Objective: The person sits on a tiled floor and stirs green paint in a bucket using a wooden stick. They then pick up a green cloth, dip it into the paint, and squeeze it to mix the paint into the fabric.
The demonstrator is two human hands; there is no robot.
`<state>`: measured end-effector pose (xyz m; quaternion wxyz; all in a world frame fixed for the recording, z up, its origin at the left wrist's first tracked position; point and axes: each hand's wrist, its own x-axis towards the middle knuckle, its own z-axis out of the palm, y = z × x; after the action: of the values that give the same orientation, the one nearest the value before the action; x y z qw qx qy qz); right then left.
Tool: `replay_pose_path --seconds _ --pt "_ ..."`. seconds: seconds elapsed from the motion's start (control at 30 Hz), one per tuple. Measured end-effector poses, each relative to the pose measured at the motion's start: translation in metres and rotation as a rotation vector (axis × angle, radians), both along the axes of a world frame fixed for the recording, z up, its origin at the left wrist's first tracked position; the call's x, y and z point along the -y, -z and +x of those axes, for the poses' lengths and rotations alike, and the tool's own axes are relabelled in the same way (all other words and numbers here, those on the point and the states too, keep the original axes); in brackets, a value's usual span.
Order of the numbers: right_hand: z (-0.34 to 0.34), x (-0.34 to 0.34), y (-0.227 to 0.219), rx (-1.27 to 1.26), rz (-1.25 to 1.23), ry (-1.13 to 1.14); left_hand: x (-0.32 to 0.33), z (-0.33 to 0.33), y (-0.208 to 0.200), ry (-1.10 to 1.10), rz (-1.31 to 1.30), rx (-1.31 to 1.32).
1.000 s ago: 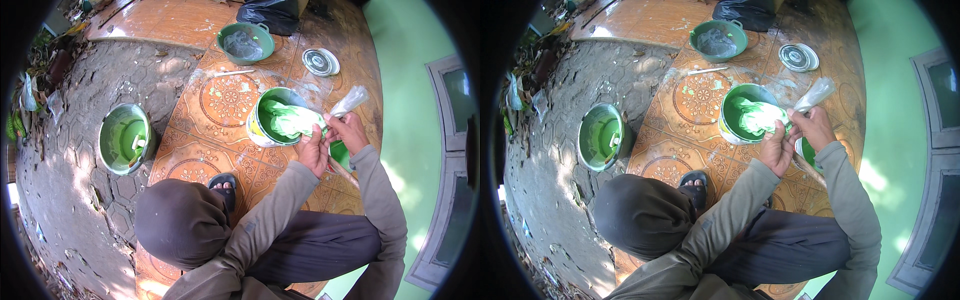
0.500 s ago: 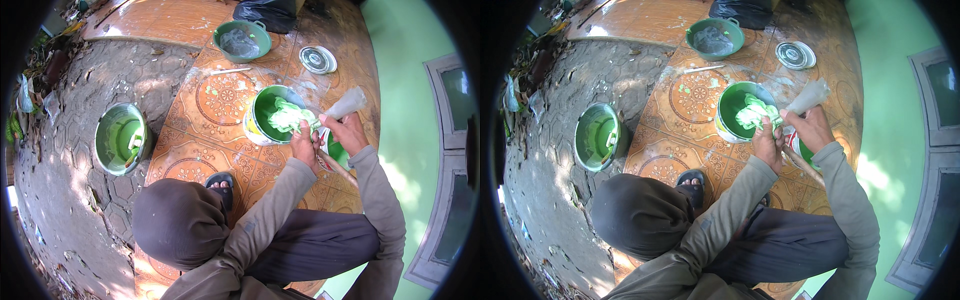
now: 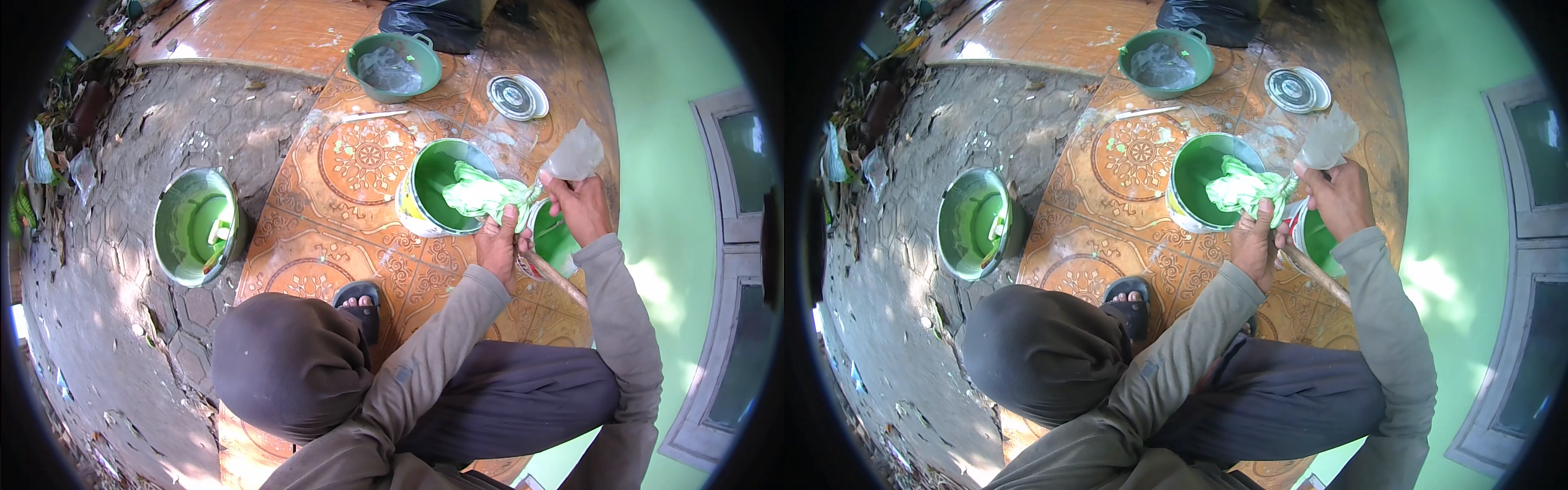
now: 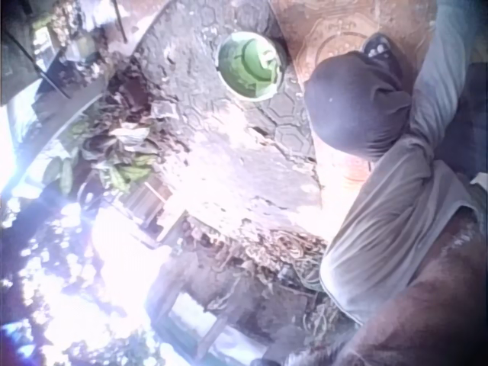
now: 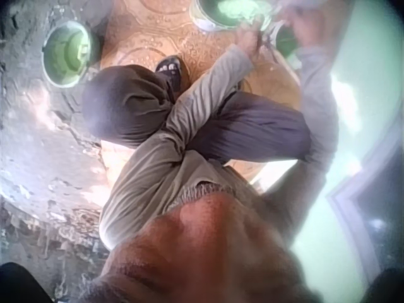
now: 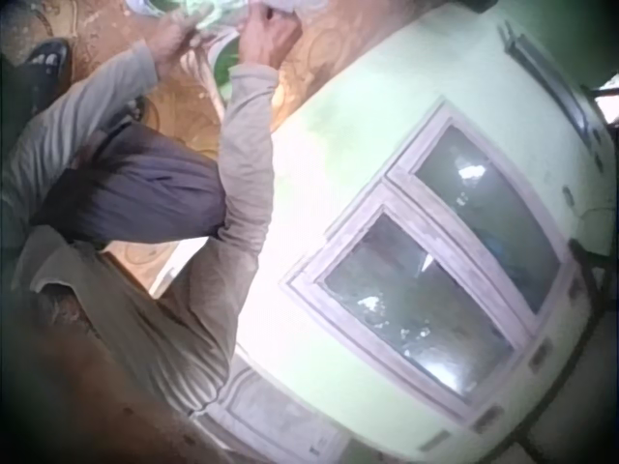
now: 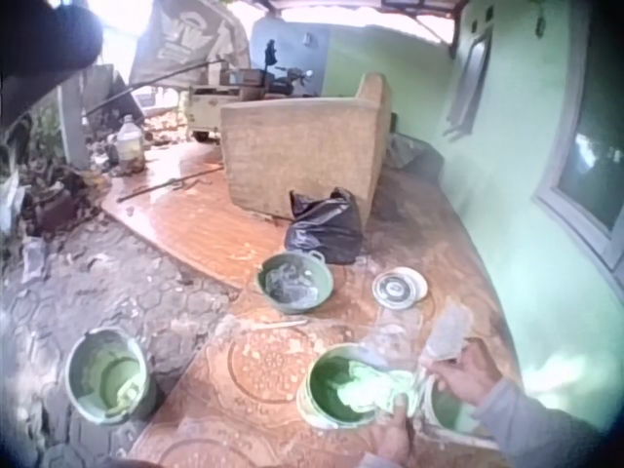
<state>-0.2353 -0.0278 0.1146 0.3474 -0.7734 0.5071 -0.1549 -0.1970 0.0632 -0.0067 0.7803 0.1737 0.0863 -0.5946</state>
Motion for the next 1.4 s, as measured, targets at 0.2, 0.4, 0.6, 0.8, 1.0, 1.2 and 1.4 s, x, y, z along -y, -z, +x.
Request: replay_pose_path --seconds 0.2,0.4,0.6,0.8,1.0,1.2,1.4 --pt "0.003 -0.003 -0.003 -0.013 -0.009 -0.055 0.000 0.002 -0.003 0.000 -0.019 0.036" --pt "-0.008 -0.005 0.033 -0.141 -0.087 -0.156 0.004 -0.001 -0.015 -0.019 -0.029 0.073" --pt "0.010 -0.020 0.021 -0.283 -0.155 -0.146 0.003 -0.008 -0.002 -0.021 -0.111 -0.054" --pt "0.002 -0.020 0.015 -0.142 -0.002 -0.217 0.000 0.021 -0.017 -0.001 -0.307 -0.348" --pt "-0.010 -0.013 0.028 -0.198 0.017 -0.318 0.014 0.013 -0.002 -0.003 -0.190 -0.463" --pt "-0.008 -0.015 0.016 -0.199 0.098 -0.348 0.019 0.012 0.014 0.040 -0.252 -0.609" --pt "-0.016 -0.002 0.009 -0.272 0.139 -0.320 0.017 0.017 0.012 -0.067 -0.403 -0.659"
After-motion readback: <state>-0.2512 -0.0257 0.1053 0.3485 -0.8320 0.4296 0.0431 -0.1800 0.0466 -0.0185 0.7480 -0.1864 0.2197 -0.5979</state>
